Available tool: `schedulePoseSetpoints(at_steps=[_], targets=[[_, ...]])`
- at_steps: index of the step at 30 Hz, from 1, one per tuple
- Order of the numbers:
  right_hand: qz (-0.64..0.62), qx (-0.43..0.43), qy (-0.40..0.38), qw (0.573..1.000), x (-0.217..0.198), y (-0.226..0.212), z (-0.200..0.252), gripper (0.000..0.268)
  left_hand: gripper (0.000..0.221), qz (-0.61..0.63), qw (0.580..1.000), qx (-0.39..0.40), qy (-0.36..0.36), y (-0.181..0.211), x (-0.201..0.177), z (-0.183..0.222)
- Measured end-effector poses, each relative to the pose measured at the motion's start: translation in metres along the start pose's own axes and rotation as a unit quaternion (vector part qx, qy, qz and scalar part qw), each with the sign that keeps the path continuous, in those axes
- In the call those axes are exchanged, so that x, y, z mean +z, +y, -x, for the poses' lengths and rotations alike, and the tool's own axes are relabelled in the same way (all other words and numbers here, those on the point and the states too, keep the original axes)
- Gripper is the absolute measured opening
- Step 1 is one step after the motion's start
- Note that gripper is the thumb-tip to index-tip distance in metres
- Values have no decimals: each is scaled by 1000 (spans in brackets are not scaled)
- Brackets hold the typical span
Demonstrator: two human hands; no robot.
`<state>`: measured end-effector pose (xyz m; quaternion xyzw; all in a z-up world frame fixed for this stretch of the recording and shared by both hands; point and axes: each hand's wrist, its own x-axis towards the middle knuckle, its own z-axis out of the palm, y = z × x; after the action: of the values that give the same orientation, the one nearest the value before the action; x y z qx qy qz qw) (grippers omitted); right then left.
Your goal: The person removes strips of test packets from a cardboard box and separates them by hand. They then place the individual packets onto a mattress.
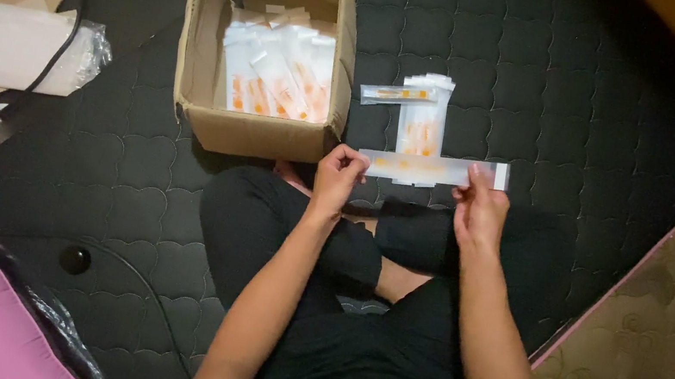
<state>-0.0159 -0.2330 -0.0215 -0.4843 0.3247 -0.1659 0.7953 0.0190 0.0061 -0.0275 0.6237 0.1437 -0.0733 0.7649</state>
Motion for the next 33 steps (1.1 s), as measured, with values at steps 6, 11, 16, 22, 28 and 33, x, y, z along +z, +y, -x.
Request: schedulePoseSetpoints(at_steps=[6,11,16,22,28,33], targets=[[-2,13,-5,1000,6,-9,8,12,9,-30,999,-10,21,-5,2,-3],[-14,21,-19,999,-4,7,-5,12,6,-45,998,-18,37,7,4,2],[-23,31,-26,999,-7,8,-8,10,4,-66,996,-19,51,13,4,1],[-28,36,-47,998,-14,16,-14,12,2,-70,997,1,40,8,-1,-3],[-34,32,-56,997,-13,15,-13,12,3,-51,998,7,43,6,-2,-3],[-28,46,-51,997,-14,13,-13,10,6,-115,992,-22,46,0,-5,-5]])
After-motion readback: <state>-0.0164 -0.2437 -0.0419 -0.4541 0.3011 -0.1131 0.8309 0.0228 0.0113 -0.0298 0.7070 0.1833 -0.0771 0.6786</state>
